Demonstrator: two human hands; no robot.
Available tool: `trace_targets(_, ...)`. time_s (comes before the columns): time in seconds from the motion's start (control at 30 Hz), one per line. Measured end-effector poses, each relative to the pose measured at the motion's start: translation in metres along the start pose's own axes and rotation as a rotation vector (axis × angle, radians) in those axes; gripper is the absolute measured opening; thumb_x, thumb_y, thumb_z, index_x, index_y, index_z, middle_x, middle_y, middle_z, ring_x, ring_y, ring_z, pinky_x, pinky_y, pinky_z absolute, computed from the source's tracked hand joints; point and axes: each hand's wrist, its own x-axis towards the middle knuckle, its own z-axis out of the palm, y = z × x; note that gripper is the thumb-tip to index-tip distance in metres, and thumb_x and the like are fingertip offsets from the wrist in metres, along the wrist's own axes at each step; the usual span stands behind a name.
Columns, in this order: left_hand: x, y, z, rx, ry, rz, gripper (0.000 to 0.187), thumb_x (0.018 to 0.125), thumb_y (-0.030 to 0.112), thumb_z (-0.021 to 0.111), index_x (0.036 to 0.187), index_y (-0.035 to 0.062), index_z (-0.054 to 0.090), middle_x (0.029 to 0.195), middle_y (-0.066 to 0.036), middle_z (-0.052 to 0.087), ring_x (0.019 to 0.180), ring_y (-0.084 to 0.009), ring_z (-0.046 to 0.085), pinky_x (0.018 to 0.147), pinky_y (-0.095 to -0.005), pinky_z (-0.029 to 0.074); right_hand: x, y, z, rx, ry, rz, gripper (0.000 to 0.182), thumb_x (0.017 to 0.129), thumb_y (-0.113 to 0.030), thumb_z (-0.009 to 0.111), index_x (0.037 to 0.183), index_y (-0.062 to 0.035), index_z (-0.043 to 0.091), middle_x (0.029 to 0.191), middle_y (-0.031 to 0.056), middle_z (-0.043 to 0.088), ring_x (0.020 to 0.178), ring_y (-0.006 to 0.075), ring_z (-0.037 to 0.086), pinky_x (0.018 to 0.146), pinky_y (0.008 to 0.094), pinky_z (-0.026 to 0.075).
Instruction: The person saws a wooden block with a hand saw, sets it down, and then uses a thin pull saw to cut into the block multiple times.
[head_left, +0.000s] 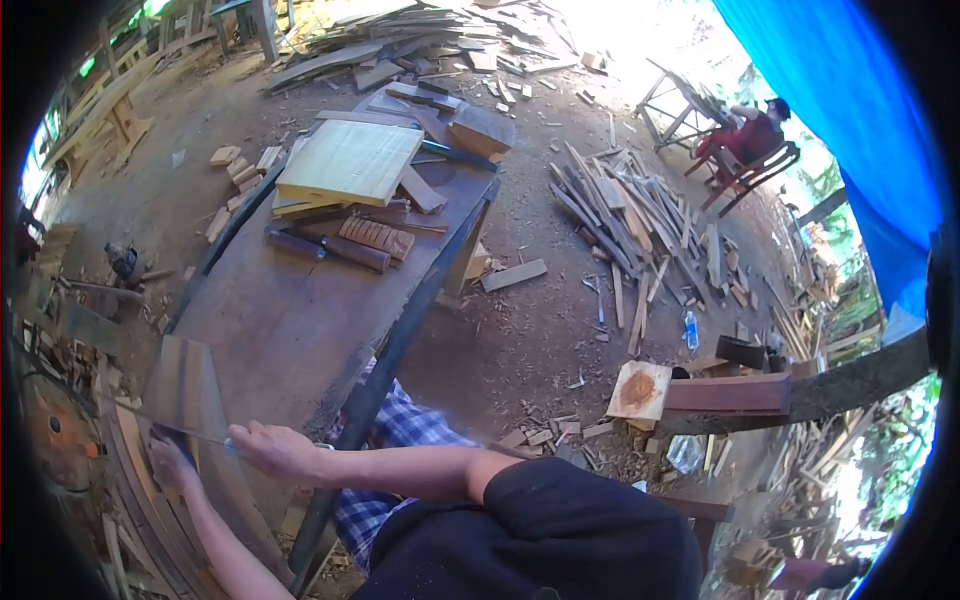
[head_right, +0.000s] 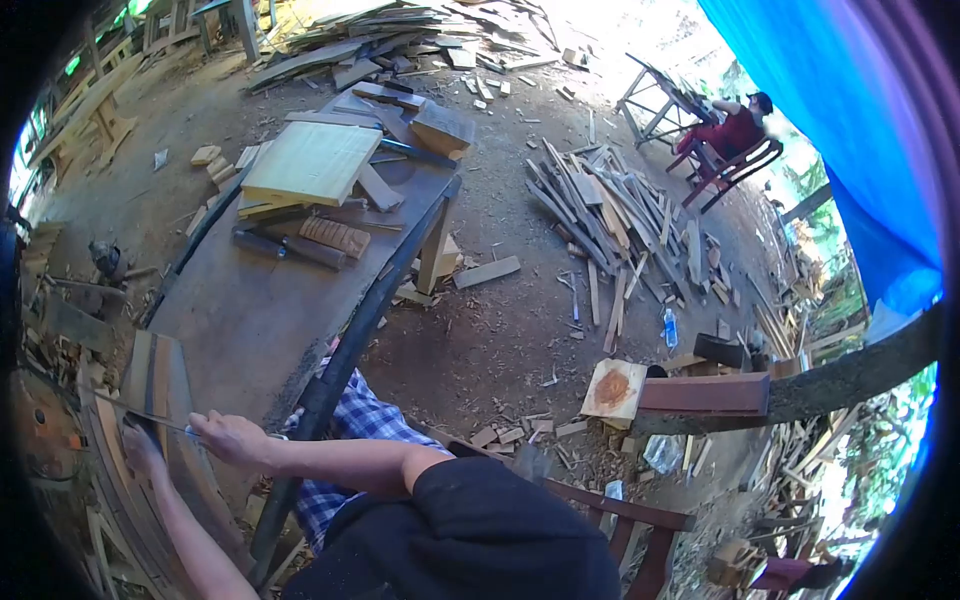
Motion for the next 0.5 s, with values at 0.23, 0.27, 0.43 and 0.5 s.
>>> trace_targets(0.23, -0.002, -0.003, -0.010, -0.085, -0.001, -0.014, 0.054, 0.100, 0.045, 0.032, 0.112, 0.0021, 0.063, 0.110, -0.022, 0.066, 0.101, -0.0412, 0.062, 0.082, -0.0547, 0.048, 0.006, 0.001, -0.008, -0.010, -0.068, -0.018, 0.023, 0.091, -0.017, 0.053, 0.108, -0.0053, 0.042, 0.089, 0.0212, 0.059, 0.082, 0.0432, 0.064, 0.066, 0.0506, 0.052)
trace_targets(0.27, 0.005, -0.009, -0.003, -0.143, -0.057, -0.030, 0.054, 0.100, 0.045, 0.033, 0.113, 0.0015, 0.063, 0.110, -0.023, 0.066, 0.101, -0.0422, 0.062, 0.083, -0.0556, 0.048, 0.007, 0.002, -0.008, -0.007, -0.066, -0.009, 0.023, 0.091, -0.017, 0.053, 0.108, -0.0053, 0.042, 0.089, 0.0212, 0.059, 0.082, 0.0432, 0.064, 0.066, 0.0506, 0.052)
trace_targets(0.43, 0.012, -0.013, -0.001, -0.119, -0.038, -0.037, 0.053, 0.098, 0.043, 0.037, 0.113, 0.0001, 0.064, 0.110, -0.023, 0.067, 0.102, -0.0424, 0.062, 0.085, -0.0534, 0.048, 0.007, 0.007, -0.004, -0.003, -0.048, -0.039, 0.019, 0.091, -0.014, 0.051, 0.105, -0.0027, 0.044, 0.088, 0.0217, 0.059, 0.079, 0.0423, 0.064, 0.065, 0.0501, 0.052)
trace_targets(0.5, 0.007, 0.003, -0.016, -0.182, -0.064, -0.105, 0.053, 0.097, 0.043, 0.037, 0.112, 0.0002, 0.065, 0.111, -0.022, 0.067, 0.103, -0.0418, 0.063, 0.085, -0.0524, 0.049, 0.008, 0.011, -0.005, 0.017, -0.060, -0.055, 0.022, 0.091, -0.014, 0.052, 0.108, -0.0022, 0.044, 0.087, 0.0222, 0.059, 0.078, 0.0421, 0.064, 0.067, 0.0497, 0.052)
